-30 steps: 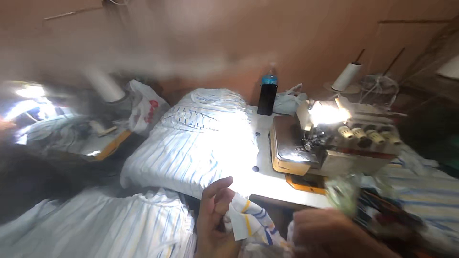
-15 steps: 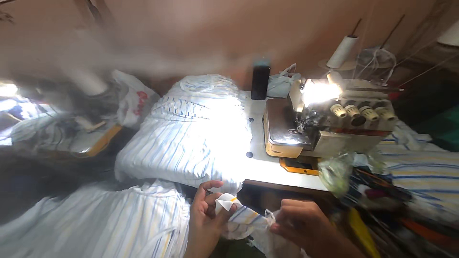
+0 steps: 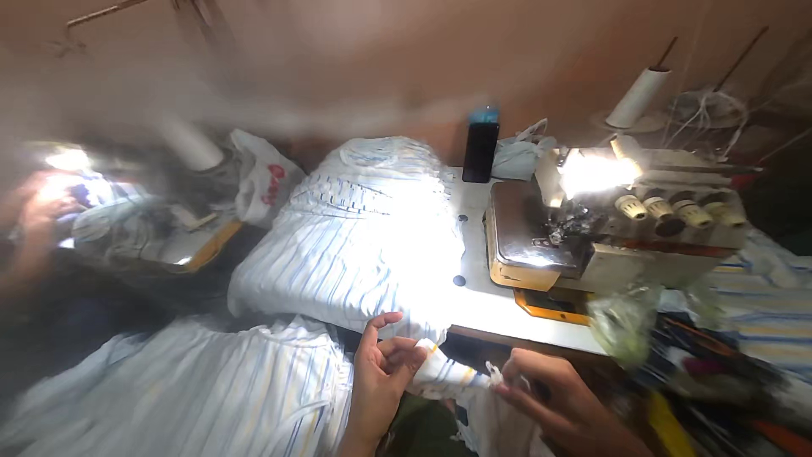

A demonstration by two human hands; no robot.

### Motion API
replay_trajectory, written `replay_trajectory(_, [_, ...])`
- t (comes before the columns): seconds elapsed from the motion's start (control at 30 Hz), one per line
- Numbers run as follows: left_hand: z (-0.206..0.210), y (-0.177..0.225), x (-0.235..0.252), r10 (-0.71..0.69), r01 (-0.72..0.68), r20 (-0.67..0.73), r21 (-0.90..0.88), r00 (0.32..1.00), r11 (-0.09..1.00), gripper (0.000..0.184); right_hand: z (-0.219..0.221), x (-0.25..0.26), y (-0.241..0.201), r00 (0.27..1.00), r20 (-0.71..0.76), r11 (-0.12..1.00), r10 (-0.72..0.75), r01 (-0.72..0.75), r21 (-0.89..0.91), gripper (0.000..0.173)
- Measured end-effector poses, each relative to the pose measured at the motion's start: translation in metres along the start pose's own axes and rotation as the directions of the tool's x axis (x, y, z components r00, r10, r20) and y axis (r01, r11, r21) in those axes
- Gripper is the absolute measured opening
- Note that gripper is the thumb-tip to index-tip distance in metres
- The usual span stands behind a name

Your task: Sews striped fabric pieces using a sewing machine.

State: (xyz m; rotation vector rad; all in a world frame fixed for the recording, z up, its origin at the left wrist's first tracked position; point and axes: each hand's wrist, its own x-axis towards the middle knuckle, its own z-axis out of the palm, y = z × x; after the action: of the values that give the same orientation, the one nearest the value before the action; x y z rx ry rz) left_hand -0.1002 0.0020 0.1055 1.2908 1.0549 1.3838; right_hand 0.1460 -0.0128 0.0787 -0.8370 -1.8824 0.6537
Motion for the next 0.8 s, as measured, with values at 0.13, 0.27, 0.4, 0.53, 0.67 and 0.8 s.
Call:
replay_trajectory(0.13, [-0.002, -0.005, 0.002, 0.031, -0.031, -0.012, 0.049, 0.999, 0.998, 0.046, 0.003, 0.001, 0.006, 0.999, 0.043, 0.998, -0.018, 0.015, 0.063, 0.027])
replay_trajectory(0.27, [-0.003, -0.005, 0.005, 0.049, -0.049, -0.063, -0.004, 0.997, 0.999, 0.047, 0.005, 0.002, 0.010, 0.998, 0.050, 0.999, -0.030, 0.029, 0.039, 0.026])
replay_trajectory(0.4, [-0.004, -0.001, 0.009, 0.007, -0.014, -0.104, -0.066, 0.995, 0.998, 0.050, 0.008, 0.002, 0.012, 0.997, 0.062, 0.999, -0.034, 0.033, 0.009, 0.019])
replay_trajectory(0.53, [0.001, 0.000, 0.010, 0.000, -0.012, -0.163, -0.071, 0.987, 0.997, 0.049, 0.010, 0.003, 0.011, 0.998, 0.064, 1.000, -0.025, 0.025, 0.002, 0.019])
replay_trajectory(0.67, [0.009, -0.006, 0.009, 0.149, -0.148, -0.216, 0.024, 0.965, 0.989, 0.047, 0.011, 0.003, 0.010, 0.998, 0.055, 0.999, -0.021, 0.023, -0.030, 0.019])
replay_trajectory(0.8, [0.014, -0.015, 0.012, 0.366, -0.345, -0.194, 0.131, 0.910, 0.929, 0.047, 0.012, 0.001, 0.002, 0.999, 0.047, 0.994, -0.015, 0.020, -0.105, 0.020])
